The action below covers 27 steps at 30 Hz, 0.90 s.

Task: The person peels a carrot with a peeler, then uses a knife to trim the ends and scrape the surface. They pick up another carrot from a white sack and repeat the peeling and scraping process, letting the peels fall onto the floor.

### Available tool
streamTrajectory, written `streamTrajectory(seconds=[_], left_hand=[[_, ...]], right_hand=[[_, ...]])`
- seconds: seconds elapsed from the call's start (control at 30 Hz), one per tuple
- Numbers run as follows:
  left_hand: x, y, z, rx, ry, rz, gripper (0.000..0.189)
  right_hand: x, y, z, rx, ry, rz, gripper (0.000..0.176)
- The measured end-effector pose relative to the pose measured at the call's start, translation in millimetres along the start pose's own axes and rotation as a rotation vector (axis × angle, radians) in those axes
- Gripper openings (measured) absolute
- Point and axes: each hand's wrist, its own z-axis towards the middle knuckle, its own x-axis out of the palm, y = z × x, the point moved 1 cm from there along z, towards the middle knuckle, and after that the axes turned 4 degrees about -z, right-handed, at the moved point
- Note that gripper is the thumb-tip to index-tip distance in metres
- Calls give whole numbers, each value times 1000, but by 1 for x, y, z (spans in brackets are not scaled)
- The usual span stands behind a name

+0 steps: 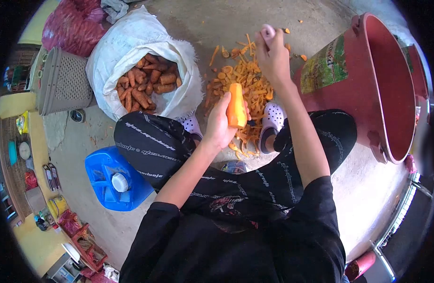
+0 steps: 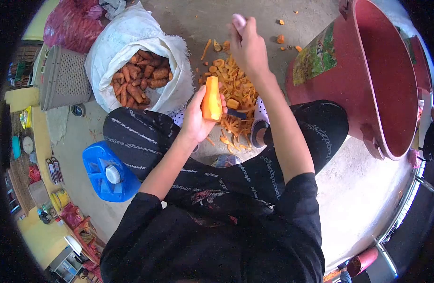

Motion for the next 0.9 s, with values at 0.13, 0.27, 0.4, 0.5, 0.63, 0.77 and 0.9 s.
streamTrajectory(seconds=[0.13,0.27,0.4,0.5,0.63,0.77,0.9], left_hand=[[-20,-4,10,47,11,-78,30],[-27,-3,15,92,-12,-79,34],[12,-12,-5,90,17,-125,28],[-17,-6,6,121,129,-70,44],[-19,-4,8,111,160,-149,31],[-5,-8,1,78,109,-163,26],[-13,-4,5,88,166,-167,31]], right_hand=[[-17,56,-20,600,121,1189,15],[-19,73,-50,669,261,1264,21],[-12,81,-57,618,316,1318,20],[-14,81,-57,639,321,1315,19],[-14,80,-58,632,328,1320,19],[-12,80,-57,620,313,1315,19],[-12,75,-58,631,313,1311,19]])
